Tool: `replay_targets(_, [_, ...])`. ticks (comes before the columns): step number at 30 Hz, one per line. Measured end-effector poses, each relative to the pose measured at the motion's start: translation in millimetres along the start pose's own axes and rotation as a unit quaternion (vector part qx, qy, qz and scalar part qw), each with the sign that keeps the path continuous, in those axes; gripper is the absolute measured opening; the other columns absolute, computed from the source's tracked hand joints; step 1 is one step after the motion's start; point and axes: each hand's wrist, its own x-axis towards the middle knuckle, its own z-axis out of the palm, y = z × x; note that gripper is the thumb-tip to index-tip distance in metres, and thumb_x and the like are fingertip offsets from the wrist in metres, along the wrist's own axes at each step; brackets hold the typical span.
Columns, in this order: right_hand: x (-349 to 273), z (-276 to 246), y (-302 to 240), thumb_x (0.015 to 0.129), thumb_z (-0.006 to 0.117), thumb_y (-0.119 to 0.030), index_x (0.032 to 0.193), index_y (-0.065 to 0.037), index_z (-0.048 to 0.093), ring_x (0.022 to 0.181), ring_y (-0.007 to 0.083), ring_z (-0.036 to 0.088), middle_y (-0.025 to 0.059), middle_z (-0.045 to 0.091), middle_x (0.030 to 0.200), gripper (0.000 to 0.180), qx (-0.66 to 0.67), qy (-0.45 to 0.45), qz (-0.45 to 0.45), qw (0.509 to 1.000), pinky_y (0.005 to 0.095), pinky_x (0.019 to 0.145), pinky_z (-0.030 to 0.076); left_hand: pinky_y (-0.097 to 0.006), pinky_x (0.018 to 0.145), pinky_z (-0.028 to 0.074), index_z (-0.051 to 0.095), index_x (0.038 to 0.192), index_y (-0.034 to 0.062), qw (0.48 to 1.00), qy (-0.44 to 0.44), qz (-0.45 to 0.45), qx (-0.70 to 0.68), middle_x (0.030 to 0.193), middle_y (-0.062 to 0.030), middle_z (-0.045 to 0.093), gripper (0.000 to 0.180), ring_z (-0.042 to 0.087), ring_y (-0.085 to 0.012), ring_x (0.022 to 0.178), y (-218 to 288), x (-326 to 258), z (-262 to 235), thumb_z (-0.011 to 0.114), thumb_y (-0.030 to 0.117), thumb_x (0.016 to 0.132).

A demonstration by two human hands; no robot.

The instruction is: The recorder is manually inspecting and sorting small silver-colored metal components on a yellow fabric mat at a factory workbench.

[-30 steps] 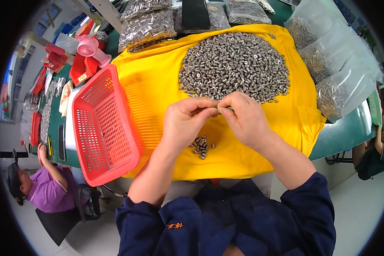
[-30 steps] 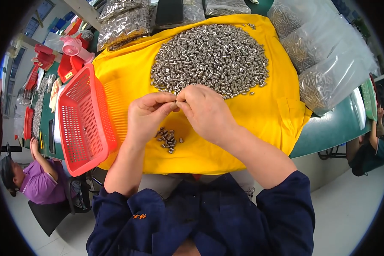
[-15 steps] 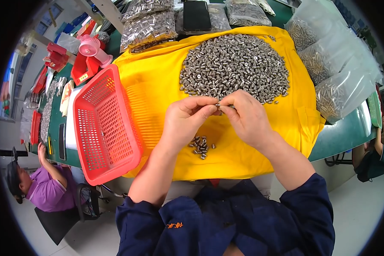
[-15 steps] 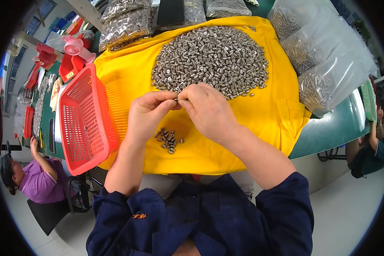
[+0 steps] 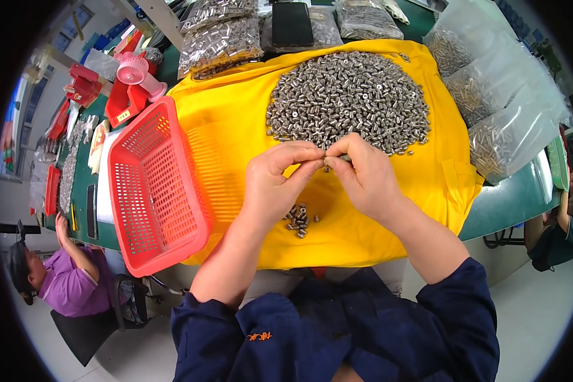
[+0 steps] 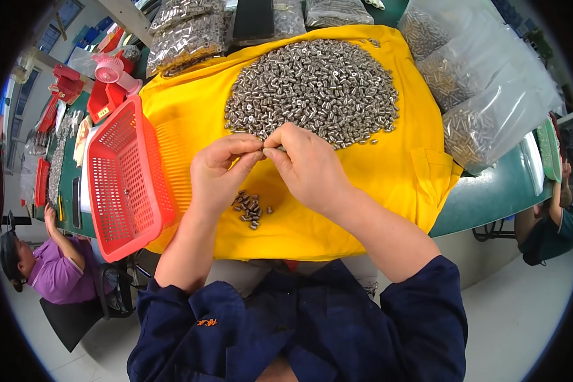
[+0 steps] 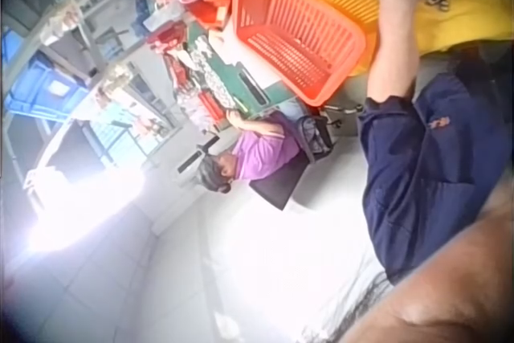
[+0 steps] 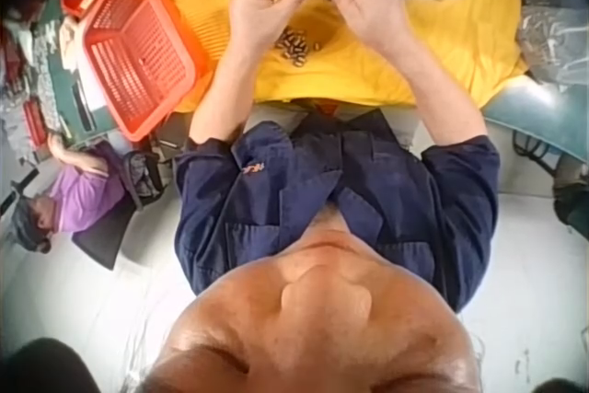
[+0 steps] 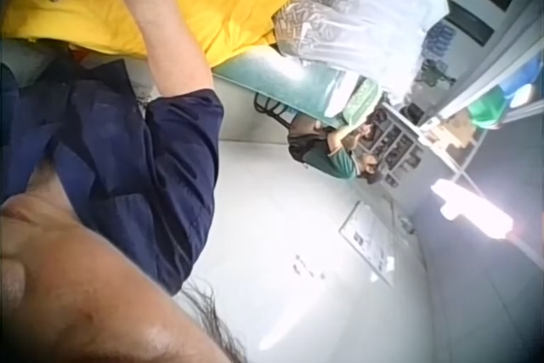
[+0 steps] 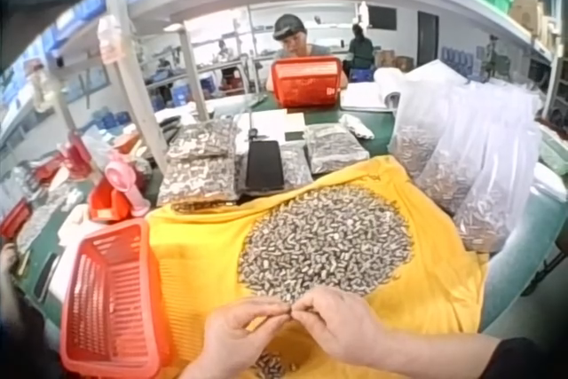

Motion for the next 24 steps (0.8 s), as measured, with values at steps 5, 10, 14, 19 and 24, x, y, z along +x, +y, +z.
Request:
replay_targets(5, [1,-2,2,0.080,0.053,-0.006,0.083,-0.003,0.049,0.071,0.0303,0.054,0.0116,0.054,0.075,0.006,-0.019,0.007,-0.029,0.999,0.0367,0.061,0.043,-0.024,0.069,0.048,0.063,0.083,0.0000,0.999,0.011,-0.036,-0.011,0.081,-0.0072,0.063,0.011,0.061,-0.0142,0.074,6,2,2,0.064,-0.002,0.072])
replay_targets(10, [0,-4,-2,0.079,0.054,-0.007,0.083,-0.004,0.050,0.071,0.0300,0.055,0.0115,0.055,0.075,0.006,-0.006,-0.007,-0.001,1.000,0.0366,0.061,0.043,-0.021,0.068,0.048,0.062,0.086,-0.0012,0.990,-0.005,-0.091,-0.110,0.082,-0.0047,0.063,0.010,0.059,-0.0099,0.074,6,-1,-1,0.063,-0.001,0.076])
replay_targets(14, [-1,-4,0,0.079,0.055,-0.007,0.082,-0.004,0.050,0.070,0.0300,0.055,0.0114,0.056,0.074,0.006,-0.019,-0.006,-0.007,1.000,0.0371,0.061,0.043,-0.020,0.067,0.048,0.061,0.088,-0.0014,0.970,-0.034,-0.153,-0.185,0.082,-0.0039,0.062,0.010,0.058,-0.0087,0.074,8,-1,-4,0.062,0.001,0.078])
replay_targets(19, [0,-7,-4,0.079,0.055,-0.007,0.082,-0.004,0.050,0.069,0.0298,0.055,0.0113,0.056,0.074,0.007,-0.008,-0.009,0.001,1.000,0.0367,0.059,0.044,-0.021,0.067,0.047,0.061,0.090,-0.0012,0.974,-0.032,-0.139,-0.176,0.081,-0.0038,0.062,0.011,0.058,-0.0087,0.074,9,-1,-4,0.061,0.001,0.079])
replay_targets(24, [-1,-7,-7,0.079,0.056,-0.007,0.082,-0.004,0.050,0.069,0.0294,0.055,0.0112,0.055,0.074,0.008,0.000,0.000,-0.007,1.000,0.0363,0.059,0.044,-0.021,0.068,0.048,0.061,0.090,-0.0010,0.965,-0.037,-0.136,-0.221,0.082,-0.0039,0.062,0.011,0.058,-0.0089,0.074,11,-1,-5,0.060,0.001,0.080])
